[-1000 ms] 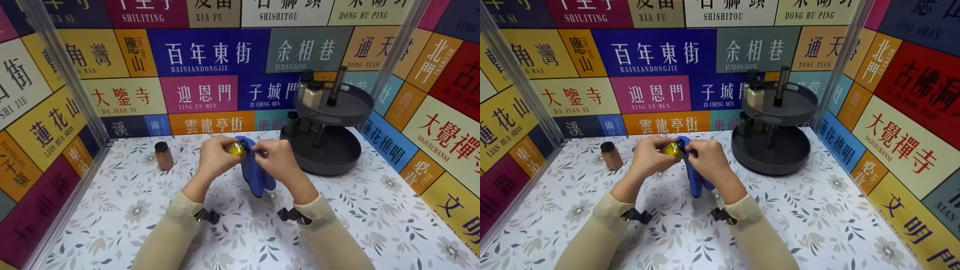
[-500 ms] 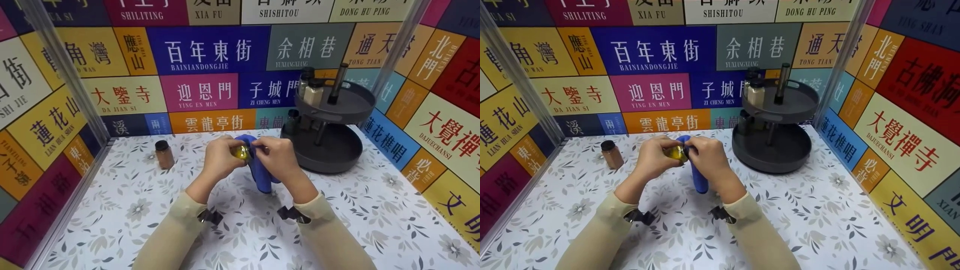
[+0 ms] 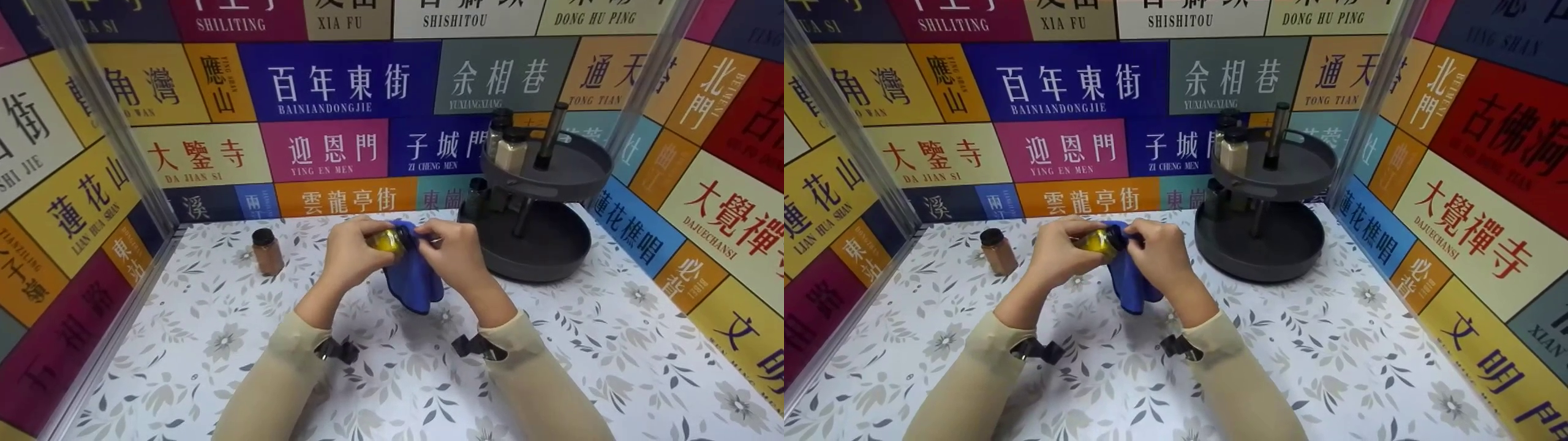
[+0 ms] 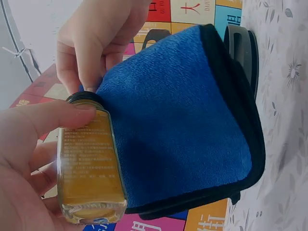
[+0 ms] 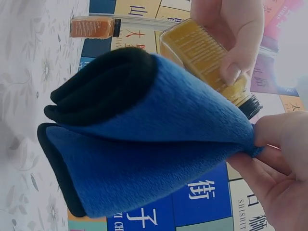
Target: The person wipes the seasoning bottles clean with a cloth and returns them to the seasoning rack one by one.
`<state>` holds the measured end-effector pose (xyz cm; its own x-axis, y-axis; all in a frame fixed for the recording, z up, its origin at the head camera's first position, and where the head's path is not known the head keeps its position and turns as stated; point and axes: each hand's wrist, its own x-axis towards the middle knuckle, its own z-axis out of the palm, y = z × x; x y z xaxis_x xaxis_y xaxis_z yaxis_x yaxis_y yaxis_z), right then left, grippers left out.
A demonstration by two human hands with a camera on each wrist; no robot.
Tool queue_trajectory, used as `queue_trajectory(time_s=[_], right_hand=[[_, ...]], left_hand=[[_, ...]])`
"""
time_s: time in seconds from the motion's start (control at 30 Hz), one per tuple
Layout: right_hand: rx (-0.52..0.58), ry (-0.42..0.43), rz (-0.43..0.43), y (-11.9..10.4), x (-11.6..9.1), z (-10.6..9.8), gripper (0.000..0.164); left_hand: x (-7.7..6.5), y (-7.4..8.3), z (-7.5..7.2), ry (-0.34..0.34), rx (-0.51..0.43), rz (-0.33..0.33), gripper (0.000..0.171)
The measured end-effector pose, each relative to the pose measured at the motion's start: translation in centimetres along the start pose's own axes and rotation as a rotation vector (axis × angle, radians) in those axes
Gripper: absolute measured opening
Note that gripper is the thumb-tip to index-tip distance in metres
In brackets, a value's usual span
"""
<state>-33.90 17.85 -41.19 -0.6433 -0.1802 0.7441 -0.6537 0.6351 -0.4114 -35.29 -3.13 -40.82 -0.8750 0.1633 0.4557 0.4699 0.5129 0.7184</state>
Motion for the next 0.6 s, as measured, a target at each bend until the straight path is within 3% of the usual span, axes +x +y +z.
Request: queue_trajectory(time_s=[0.23, 0.43, 0.6], right_hand=[[-0.069, -0.009, -0.083, -1.0, -0.2, -0.4, 0.010], [-0.129, -0.004, -0.210, -2.0, -0.5, -0.4, 0.012], [-0.132, 0.026, -0.199, -2.0, -0.3, -0.5, 0.013]], left_hand=[[0.1, 0.1, -0.3, 0.044, 0.041, -0.020, 0.046], [0.0, 0.0, 0.4, 0.021, 0.190, 0.047, 0.046], [-0.2, 0.1, 1.0, -0.019, 0.223, 0.108, 0.046]])
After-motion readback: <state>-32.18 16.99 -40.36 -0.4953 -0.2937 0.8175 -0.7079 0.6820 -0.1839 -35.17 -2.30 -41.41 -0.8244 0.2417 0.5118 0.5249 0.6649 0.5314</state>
